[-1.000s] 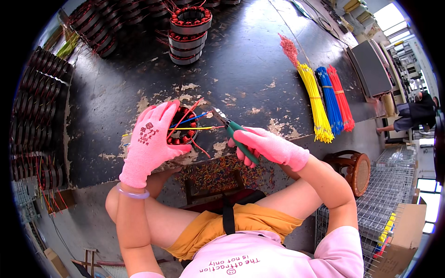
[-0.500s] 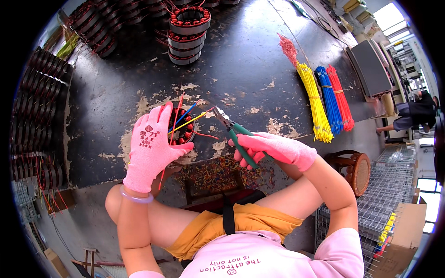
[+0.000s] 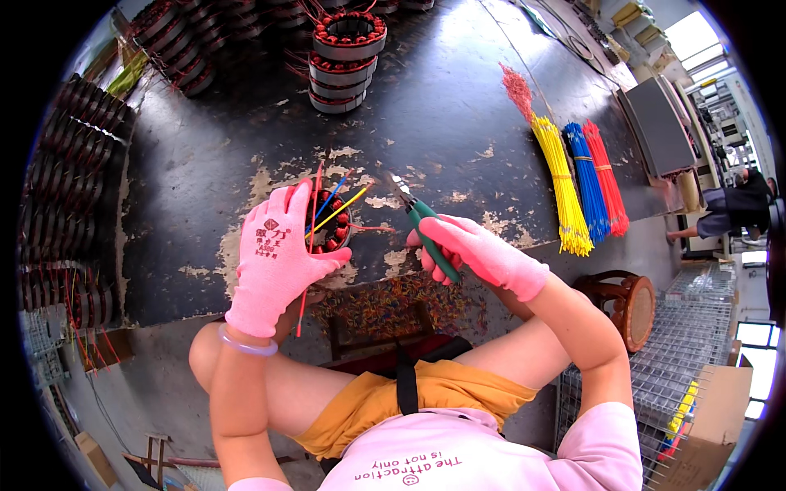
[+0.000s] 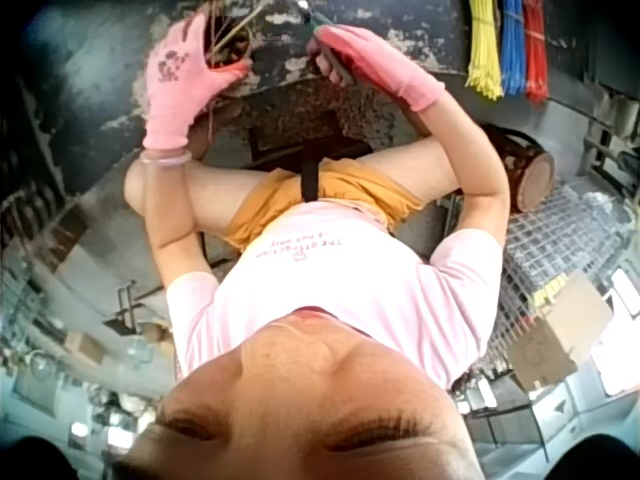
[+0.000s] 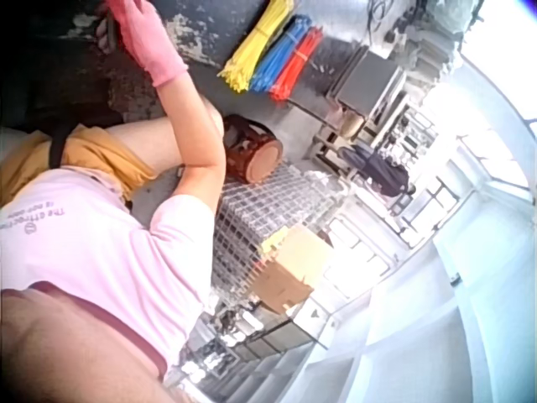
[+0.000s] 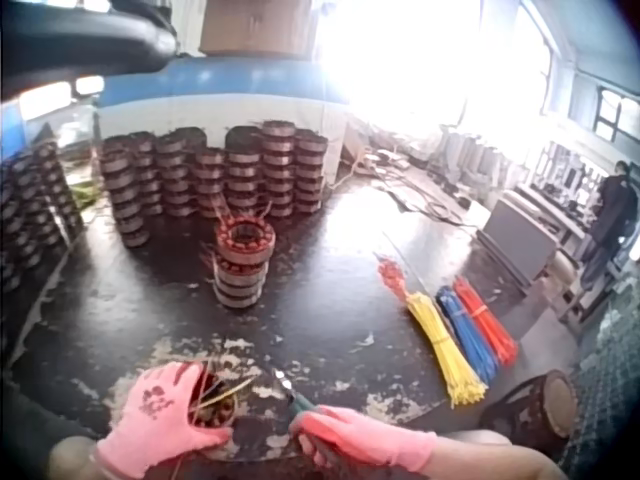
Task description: The person assembles a small electronic component by inserting various colored wires into a core, using pliers to trim wire ends, and securing them with cable ties.
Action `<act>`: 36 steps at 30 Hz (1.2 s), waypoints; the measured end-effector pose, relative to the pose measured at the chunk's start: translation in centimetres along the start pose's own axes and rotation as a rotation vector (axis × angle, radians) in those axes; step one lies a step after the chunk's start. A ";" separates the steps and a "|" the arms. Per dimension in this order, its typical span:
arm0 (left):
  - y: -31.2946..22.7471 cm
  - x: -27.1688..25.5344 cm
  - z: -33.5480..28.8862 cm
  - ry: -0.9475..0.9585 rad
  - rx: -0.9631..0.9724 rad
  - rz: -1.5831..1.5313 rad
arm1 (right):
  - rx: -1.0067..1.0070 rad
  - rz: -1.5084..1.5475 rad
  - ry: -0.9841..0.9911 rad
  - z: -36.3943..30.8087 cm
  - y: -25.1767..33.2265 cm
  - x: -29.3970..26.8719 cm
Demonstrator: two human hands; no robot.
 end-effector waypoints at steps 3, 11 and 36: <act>0.6 0.4 -0.4 -0.032 -0.225 0.098 | 0.065 0.156 0.089 -0.9 -0.8 0.2; 0.7 -0.3 -0.1 -0.023 -0.244 0.136 | 0.126 0.042 0.197 0.3 -1.4 1.7; 5.3 -3.4 -4.5 0.064 -0.051 0.008 | -0.456 -1.051 -0.418 4.3 13.9 7.1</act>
Point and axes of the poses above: each hand's wrist, its own z-axis towards the middle knuckle, its own x-axis out of the palm, y = z × x, the point moved 6 cm from there along z, towards the middle knuckle, and after that the axes turned 6 degrees about x, right-handed, at the moved point
